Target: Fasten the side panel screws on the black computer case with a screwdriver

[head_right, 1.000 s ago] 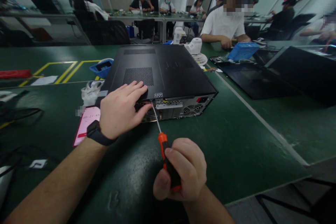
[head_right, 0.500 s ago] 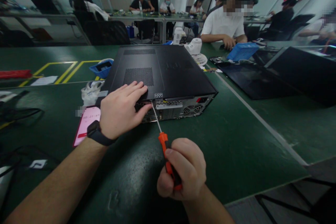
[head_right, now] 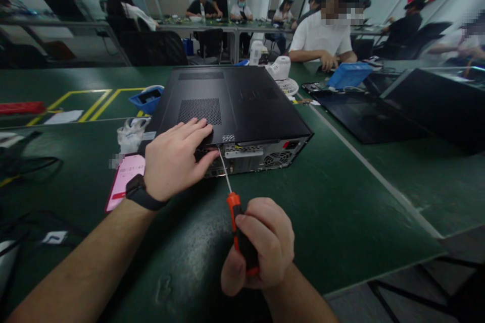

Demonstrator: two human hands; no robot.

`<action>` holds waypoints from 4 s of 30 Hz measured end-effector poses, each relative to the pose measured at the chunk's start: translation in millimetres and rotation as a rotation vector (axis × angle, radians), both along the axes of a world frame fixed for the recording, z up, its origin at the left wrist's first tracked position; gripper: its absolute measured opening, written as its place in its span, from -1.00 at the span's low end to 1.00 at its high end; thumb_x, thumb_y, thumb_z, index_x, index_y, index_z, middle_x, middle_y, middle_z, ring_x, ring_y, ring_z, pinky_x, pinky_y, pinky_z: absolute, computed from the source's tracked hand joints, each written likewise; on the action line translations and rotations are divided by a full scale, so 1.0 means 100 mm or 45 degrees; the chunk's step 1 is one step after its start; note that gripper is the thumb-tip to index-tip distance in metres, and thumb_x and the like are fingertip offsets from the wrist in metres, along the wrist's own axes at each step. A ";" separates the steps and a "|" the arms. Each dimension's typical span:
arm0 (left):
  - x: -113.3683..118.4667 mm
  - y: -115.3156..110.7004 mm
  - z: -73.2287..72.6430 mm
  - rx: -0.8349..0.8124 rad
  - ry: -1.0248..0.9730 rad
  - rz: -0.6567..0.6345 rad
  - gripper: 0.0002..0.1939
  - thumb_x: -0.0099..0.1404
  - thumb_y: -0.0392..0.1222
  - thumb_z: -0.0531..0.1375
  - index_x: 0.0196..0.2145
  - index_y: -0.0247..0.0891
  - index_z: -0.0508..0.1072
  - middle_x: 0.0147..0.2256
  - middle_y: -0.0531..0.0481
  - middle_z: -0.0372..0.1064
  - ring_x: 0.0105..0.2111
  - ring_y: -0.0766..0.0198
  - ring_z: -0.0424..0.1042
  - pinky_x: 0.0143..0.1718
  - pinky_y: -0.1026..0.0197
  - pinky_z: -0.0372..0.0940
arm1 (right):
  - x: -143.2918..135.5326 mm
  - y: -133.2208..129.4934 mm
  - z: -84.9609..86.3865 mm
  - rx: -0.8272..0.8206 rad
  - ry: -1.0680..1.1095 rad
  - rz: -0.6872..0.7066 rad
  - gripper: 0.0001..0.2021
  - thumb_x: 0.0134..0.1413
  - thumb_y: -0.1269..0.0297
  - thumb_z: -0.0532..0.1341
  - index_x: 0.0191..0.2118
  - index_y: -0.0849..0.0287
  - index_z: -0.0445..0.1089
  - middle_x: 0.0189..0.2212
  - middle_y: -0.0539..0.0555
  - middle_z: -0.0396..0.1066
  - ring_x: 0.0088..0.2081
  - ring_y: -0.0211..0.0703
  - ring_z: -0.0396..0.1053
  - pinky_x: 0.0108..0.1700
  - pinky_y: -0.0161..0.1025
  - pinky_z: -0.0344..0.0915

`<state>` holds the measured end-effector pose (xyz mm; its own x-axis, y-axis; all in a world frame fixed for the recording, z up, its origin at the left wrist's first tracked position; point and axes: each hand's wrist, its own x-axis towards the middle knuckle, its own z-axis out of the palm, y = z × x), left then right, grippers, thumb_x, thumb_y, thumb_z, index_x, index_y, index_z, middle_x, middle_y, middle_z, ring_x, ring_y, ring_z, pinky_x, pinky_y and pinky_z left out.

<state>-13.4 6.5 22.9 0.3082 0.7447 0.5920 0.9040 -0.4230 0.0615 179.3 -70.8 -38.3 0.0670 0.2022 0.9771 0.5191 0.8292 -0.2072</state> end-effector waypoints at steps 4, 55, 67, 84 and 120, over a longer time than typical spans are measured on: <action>0.00 -0.01 0.01 -0.004 0.009 0.004 -0.53 0.45 -0.08 0.26 0.22 -0.35 0.51 0.27 -0.26 0.48 0.30 -0.14 0.44 0.34 -0.17 0.34 | 0.08 0.02 -0.01 0.047 0.002 -0.019 -0.76 0.33 0.29 0.15 -0.02 0.30 0.46 -0.31 0.11 0.47 -0.36 -0.14 0.48 -0.40 -0.15 0.54; 0.00 -0.01 0.01 -0.018 0.000 0.002 -0.53 0.45 -0.08 0.26 0.22 -0.34 0.50 0.27 -0.27 0.47 0.31 -0.13 0.43 0.35 -0.20 0.33 | 0.03 0.00 0.02 0.024 0.004 -0.044 -0.68 0.26 0.33 0.14 0.03 0.32 0.51 -0.27 0.16 0.48 -0.35 -0.08 0.47 -0.45 -0.09 0.51; 0.00 -0.01 0.02 -0.011 0.013 0.009 -0.53 0.45 -0.08 0.25 0.22 -0.35 0.50 0.27 -0.26 0.47 0.31 -0.13 0.43 0.36 -0.17 0.33 | 0.07 0.04 0.03 0.106 -0.011 -0.077 -0.72 0.39 0.28 0.13 -0.05 0.35 0.52 -0.34 0.12 0.43 -0.40 -0.15 0.45 -0.46 -0.17 0.50; 0.00 0.00 0.00 0.009 0.018 0.009 -0.53 0.45 -0.07 0.27 0.22 -0.35 0.51 0.27 -0.25 0.48 0.30 -0.13 0.45 0.35 -0.14 0.33 | 0.07 -0.01 -0.01 0.009 -0.105 0.005 -0.66 0.30 0.27 0.14 0.08 0.33 0.46 -0.35 0.09 0.46 -0.36 -0.11 0.47 -0.42 -0.11 0.54; 0.00 0.00 0.01 0.002 0.012 0.005 -0.53 0.45 -0.07 0.26 0.21 -0.35 0.51 0.27 -0.26 0.48 0.30 -0.13 0.44 0.34 -0.17 0.34 | 0.08 0.05 -0.08 0.109 -0.048 -0.087 -0.68 0.39 0.28 0.16 0.11 0.32 0.46 -0.39 0.05 0.44 -0.37 -0.16 0.45 -0.39 -0.18 0.53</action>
<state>-13.5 6.0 23.6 0.3104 0.7450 0.5904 0.9063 -0.4193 0.0527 186.9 -66.2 -45.9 0.0403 0.1139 0.9927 0.5811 0.8055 -0.1160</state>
